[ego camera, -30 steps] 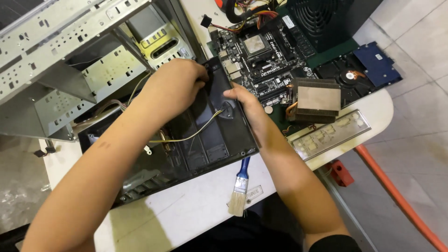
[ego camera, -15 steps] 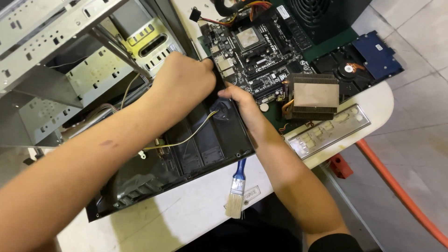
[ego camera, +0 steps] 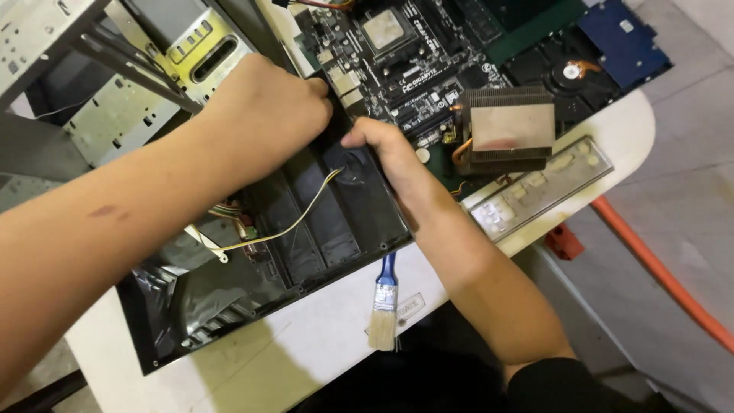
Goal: Assembling a desktop computer by routing internal cables, cleaning parts with a brush, and using a screwdriver to secure components inside the case.
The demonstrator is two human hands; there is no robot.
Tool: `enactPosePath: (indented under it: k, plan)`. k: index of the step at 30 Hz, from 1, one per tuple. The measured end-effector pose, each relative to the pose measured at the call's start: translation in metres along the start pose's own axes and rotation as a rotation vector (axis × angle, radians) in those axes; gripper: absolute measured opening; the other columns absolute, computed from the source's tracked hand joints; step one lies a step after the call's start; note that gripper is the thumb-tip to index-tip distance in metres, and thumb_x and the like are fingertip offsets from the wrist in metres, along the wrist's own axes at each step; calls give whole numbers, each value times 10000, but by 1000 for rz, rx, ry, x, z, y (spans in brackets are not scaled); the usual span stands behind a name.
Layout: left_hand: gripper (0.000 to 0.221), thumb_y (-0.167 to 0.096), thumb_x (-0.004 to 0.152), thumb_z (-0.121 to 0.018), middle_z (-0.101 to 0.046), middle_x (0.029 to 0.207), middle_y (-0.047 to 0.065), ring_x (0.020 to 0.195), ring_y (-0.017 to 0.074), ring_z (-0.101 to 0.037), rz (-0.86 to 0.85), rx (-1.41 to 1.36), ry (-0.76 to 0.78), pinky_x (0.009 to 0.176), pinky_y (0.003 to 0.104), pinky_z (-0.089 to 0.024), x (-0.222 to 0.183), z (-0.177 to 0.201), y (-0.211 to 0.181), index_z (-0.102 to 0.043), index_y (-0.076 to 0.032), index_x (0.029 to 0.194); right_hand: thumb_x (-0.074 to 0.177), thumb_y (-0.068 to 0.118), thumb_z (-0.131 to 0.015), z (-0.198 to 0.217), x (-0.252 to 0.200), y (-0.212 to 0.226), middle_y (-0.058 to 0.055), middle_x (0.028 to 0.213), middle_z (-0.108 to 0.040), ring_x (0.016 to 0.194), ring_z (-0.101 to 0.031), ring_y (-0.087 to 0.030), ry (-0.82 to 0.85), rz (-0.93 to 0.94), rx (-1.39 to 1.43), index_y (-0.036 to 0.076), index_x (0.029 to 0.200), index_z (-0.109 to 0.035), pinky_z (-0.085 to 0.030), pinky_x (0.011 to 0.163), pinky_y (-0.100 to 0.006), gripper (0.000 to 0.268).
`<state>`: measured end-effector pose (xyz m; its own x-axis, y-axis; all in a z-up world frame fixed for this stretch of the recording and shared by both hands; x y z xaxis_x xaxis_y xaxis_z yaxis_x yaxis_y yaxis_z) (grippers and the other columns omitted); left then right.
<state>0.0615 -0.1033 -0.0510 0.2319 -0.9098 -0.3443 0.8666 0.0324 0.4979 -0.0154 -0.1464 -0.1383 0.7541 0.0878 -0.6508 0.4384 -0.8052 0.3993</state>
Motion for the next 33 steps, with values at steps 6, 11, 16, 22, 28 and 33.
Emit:
enactPosePath:
  k: [6,11,16,22,28,33]
  plan:
    - [142,-168,792,-672,-671,785,-92,686,233,-752,18,14,-87,492,362,-490,5,-2,-10,-712,-291,732,685,196,-662,6,16,-1,-94,607,-649,484,-579,-218,8,87,-59,67,726,-659,-465,483,-294,135]
    - [239,-44,779,-669,-690,889,-80,748,263,-768,143,-36,122,502,377,-500,-12,-5,6,-729,-275,791,721,222,-644,-10,8,-12,-100,633,-644,527,-594,-234,56,-71,-3,57,733,-647,-502,527,-312,165]
    - [252,-171,896,-595,-661,901,-83,640,328,-727,335,-199,-197,528,427,-564,-65,32,29,-696,-311,1080,772,215,-638,-7,14,-19,-151,742,-718,602,-660,-268,123,-100,71,-13,870,-700,-583,626,-362,256]
    - [135,-341,1024,-711,-739,1031,-86,750,191,-706,479,-211,-513,669,348,-454,-97,25,21,-790,-247,1079,802,234,-640,-8,12,-12,-91,732,-670,594,-629,-246,194,-31,-91,46,889,-665,-529,570,-355,209]
    - [155,-356,974,-757,-689,1283,-5,1016,279,-662,558,-276,-583,857,427,-460,-103,23,13,-804,-244,1070,761,284,-640,-9,11,-13,-147,786,-697,599,-663,-277,192,-19,-145,-20,1067,-636,-571,552,-358,432]
    - [99,-285,950,-767,-694,1317,19,1112,290,-659,551,-449,-594,1004,500,-407,-92,15,21,-794,-202,995,790,132,-629,-5,23,-7,-120,773,-652,605,-635,-275,218,127,-69,41,1092,-637,-560,559,-397,316]
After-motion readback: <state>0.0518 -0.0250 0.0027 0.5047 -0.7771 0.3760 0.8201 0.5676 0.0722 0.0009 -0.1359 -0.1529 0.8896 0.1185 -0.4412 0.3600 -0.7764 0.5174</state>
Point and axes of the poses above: each hand's wrist, its own x-axis towards the middle knuckle, its own z-axis out of the back of the hand, y = z × x, the point moved 8 cm from there along x, towards the middle knuckle
